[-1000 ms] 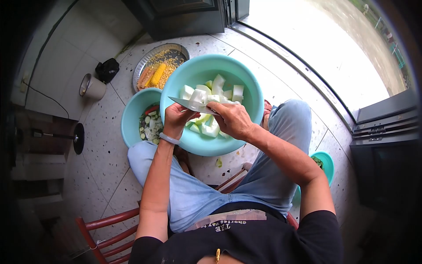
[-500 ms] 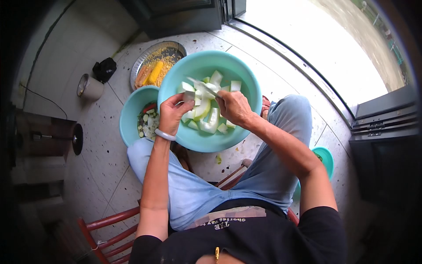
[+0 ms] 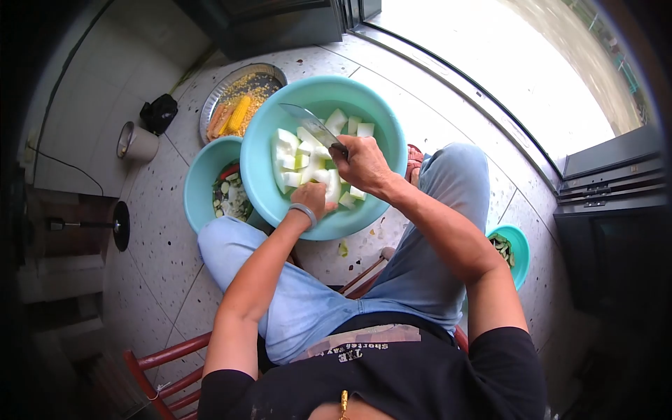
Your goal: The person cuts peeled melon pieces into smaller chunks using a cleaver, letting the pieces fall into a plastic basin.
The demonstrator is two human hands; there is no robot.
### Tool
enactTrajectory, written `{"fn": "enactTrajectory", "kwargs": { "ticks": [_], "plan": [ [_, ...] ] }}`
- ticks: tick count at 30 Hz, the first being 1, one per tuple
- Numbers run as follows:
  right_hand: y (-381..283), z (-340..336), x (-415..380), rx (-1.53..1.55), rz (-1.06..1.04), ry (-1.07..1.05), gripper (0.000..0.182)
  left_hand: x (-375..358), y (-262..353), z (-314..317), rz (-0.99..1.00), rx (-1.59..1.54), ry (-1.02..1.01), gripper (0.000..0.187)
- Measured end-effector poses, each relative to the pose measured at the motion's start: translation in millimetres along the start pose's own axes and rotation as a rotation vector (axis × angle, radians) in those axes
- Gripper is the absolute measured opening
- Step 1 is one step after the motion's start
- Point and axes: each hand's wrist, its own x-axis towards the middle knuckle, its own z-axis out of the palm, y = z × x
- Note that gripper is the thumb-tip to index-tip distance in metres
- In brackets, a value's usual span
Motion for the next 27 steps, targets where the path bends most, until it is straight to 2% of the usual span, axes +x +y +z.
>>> {"fn": "enactTrajectory", "kwargs": {
  "ticks": [4,7,10,13,17,19,22,23,26,27],
  "plan": [
    [3,3,-1,0.009,-0.011,-0.025,0.010,6,4,24,-0.042,0.012,0.061,0.040],
    [5,1,-2,0.016,0.007,-0.040,0.011,13,-1,32,-0.042,-0.184,0.168,0.032],
    [4,-1,-2,0.028,0.045,-0.040,0.011,6,-3,-3,-0.041,-0.357,-0.002,0.028],
    [3,-6,-2,0.045,0.095,-0.018,0.011,-5,-6,-20,-0.015,-0.431,0.327,0.027],
    [2,-2,1,0.140,0.170,0.038,0.021,-34,-17,-67,0.148,-0.560,0.470,0.031],
    [-3,-3,2,0.232,0.276,0.013,0.031,-35,-28,-76,0.256,-0.699,0.478,0.034],
    [-8,-1,4,0.529,0.454,-0.077,0.028,-35,-23,-86,0.290,-1.324,0.350,0.045],
    [-6,1,5,0.602,0.478,-0.093,0.025,-36,-19,-90,0.310,-1.392,0.374,0.055],
    [-9,3,4,0.632,0.441,-0.092,0.024,-35,-22,-87,0.194,-1.685,0.384,0.055],
    [-11,3,4,0.604,0.420,-0.097,0.023,-31,-26,-81,0.148,-1.846,0.340,0.049]
  ]
}}
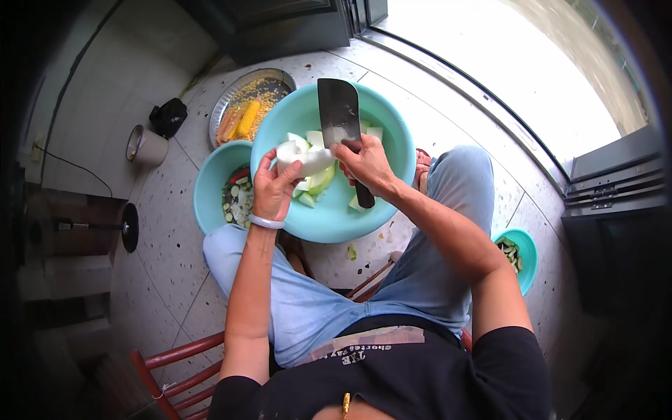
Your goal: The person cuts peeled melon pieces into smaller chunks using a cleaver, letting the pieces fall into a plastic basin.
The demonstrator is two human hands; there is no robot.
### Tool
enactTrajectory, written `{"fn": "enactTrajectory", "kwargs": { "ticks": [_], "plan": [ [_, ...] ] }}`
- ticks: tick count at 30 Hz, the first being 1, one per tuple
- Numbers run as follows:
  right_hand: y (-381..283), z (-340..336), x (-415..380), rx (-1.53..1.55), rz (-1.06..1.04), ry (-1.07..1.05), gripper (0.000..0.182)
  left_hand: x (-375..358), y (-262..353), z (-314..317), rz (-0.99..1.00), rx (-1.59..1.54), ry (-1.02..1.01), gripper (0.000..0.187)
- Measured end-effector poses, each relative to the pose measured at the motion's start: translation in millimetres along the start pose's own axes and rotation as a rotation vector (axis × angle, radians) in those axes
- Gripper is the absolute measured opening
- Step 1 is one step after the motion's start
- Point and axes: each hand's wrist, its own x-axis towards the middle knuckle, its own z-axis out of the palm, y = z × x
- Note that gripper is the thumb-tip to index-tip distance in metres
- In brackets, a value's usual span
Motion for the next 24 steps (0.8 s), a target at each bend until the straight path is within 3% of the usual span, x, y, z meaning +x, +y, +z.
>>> {"fn": "enactTrajectory", "kwargs": {
  "ticks": [3,9,11,16,21,24],
  "plan": [
    [-4,5,-4,-0.106,-0.118,0.010,0.023,11,-9,-11,-0.102,-0.260,0.000,0.048],
    [-2,18,-15,-0.411,-0.538,0.102,0.031,10,-33,0,-0.271,-0.309,-0.004,0.037],
    [-6,21,-20,-0.466,-0.535,0.110,0.035,9,-38,2,-0.354,-0.350,-0.017,0.036],
    [5,17,-17,-0.623,-0.695,0.196,0.028,10,-31,11,-0.349,-0.340,0.012,0.032],
    [12,9,-22,-0.804,-0.713,0.063,0.034,14,-32,1,-0.241,-0.363,-0.120,0.033],
    [19,11,-22,-0.932,-0.740,0.014,0.038,9,-29,9,-0.192,-0.298,-0.027,0.035]
  ]
}}
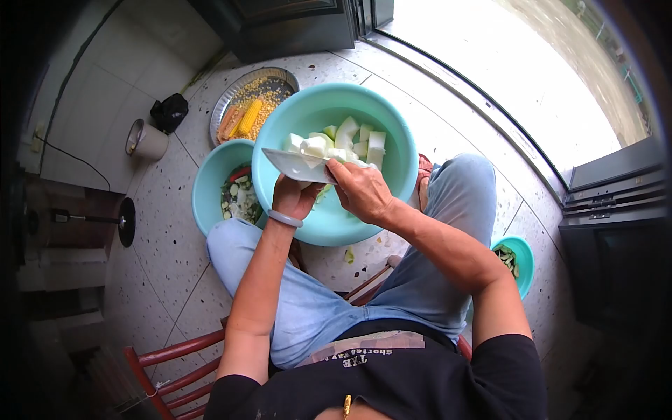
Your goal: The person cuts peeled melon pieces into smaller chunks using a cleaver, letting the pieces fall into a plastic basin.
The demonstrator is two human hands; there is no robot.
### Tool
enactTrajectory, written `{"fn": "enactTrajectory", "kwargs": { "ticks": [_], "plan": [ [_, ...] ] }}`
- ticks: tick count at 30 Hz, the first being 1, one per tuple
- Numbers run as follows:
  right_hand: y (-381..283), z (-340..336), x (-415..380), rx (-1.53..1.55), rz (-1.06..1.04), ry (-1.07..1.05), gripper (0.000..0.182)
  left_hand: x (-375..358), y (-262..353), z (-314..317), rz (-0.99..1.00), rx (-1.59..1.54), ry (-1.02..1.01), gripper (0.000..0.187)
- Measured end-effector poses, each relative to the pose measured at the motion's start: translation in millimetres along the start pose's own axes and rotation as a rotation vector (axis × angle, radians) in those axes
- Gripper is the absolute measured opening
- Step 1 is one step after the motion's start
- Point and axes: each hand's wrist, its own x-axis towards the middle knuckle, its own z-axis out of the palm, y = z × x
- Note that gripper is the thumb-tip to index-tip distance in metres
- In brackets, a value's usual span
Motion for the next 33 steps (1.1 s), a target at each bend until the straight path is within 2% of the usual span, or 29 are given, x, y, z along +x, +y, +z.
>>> {"fn": "enactTrajectory", "kwargs": {
  "ticks": [8,10,13,14,15,18,22,25,28,32,33],
  "plan": [
    [2,8,3,-0.166,-0.048,-0.082,0.038,-4,-1,-11,0.019,-0.185,0.008,0.038],
    [4,11,5,-0.162,-0.010,-0.082,0.035,-6,3,-6,0.014,-0.195,0.067,0.037],
    [20,17,6,-0.160,0.136,-0.123,0.024,-10,20,-13,-0.082,-0.186,-0.097,0.029],
    [29,18,7,-0.160,0.197,-0.140,0.020,-14,21,-5,-0.097,-0.146,-0.047,0.028],
    [35,18,8,-0.103,0.259,-0.110,0.017,-22,25,11,-0.082,-0.071,0.056,0.029],
    [43,13,14,0.137,0.392,-0.039,0.012,-28,35,19,-0.043,0.012,0.002,0.032],
    [27,-2,21,0.629,0.680,-0.128,0.019,-31,36,25,0.010,0.110,-0.021,0.037],
    [17,-6,26,0.861,0.726,-0.127,0.020,-25,31,13,-0.009,0.137,-0.031,0.038],
    [10,-4,29,0.897,0.665,-0.069,0.016,-24,28,11,-0.014,0.144,-0.010,0.038],
    [2,-5,34,0.978,0.621,-0.016,0.025,-22,28,0,-0.074,0.102,-0.072,0.039],
    [4,-4,35,0.965,0.603,-0.032,0.030,-23,29,3,-0.059,0.178,-0.103,0.040]
  ]
}}
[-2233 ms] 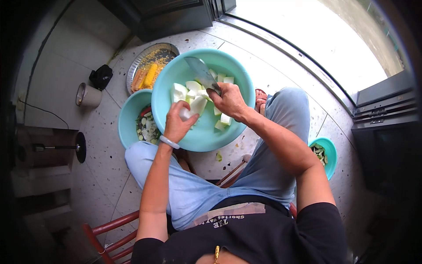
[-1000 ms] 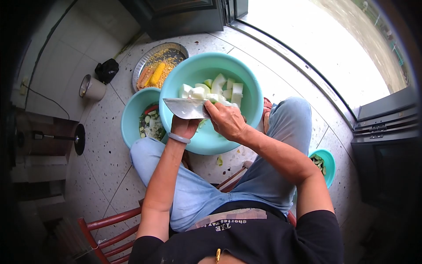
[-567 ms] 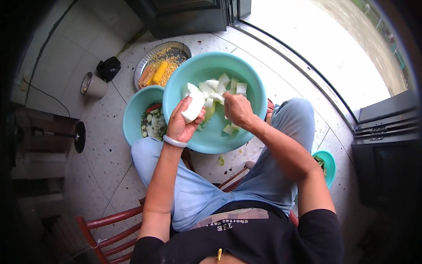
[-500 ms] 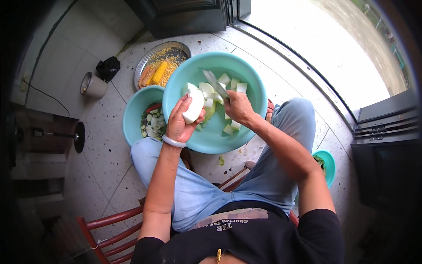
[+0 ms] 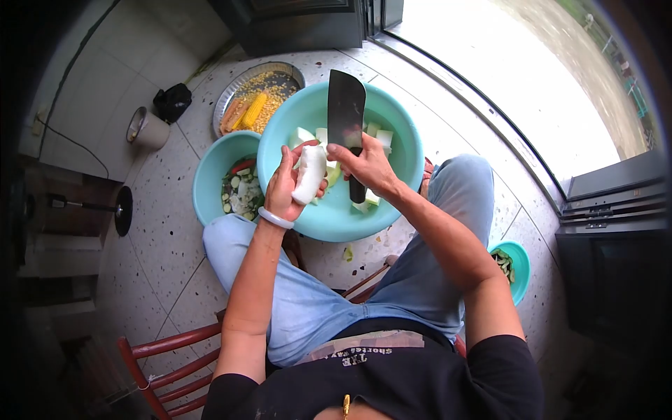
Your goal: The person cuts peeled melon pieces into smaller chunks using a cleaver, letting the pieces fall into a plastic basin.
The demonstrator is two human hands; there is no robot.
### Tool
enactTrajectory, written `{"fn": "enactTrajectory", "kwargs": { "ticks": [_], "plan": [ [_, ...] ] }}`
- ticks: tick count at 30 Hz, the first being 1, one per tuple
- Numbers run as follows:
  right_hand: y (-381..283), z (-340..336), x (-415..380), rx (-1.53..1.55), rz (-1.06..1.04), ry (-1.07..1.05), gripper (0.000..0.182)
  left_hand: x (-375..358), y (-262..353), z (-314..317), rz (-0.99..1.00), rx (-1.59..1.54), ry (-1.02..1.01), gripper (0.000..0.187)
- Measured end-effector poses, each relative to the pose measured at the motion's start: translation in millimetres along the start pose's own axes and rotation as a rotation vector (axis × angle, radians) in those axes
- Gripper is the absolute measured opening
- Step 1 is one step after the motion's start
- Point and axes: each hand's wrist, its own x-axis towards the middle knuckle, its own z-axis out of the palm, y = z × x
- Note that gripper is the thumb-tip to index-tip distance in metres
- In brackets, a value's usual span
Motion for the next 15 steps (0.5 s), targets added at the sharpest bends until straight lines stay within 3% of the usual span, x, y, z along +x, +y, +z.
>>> {"fn": "enactTrajectory", "kwargs": {
  "ticks": [6,8,12,14,15],
  "plan": [
    [-1,1,1,0.003,-0.015,-0.015,0.045,-10,0,20,0.091,0.437,-0.015,0.053],
    [1,-1,3,0.029,-0.011,-0.033,0.043,-6,-8,12,0.058,0.384,0.020,0.048],
    [7,0,5,0.018,-0.106,0.138,0.034,-9,-2,4,-0.103,0.257,0.022,0.036],
    [8,-3,6,0.073,-0.118,0.159,0.030,-9,-1,0,-0.082,0.227,0.036,0.033],
    [7,-1,4,-0.055,-0.169,0.214,0.025,-8,-1,-2,-0.069,0.211,0.046,0.032]
  ]
}}
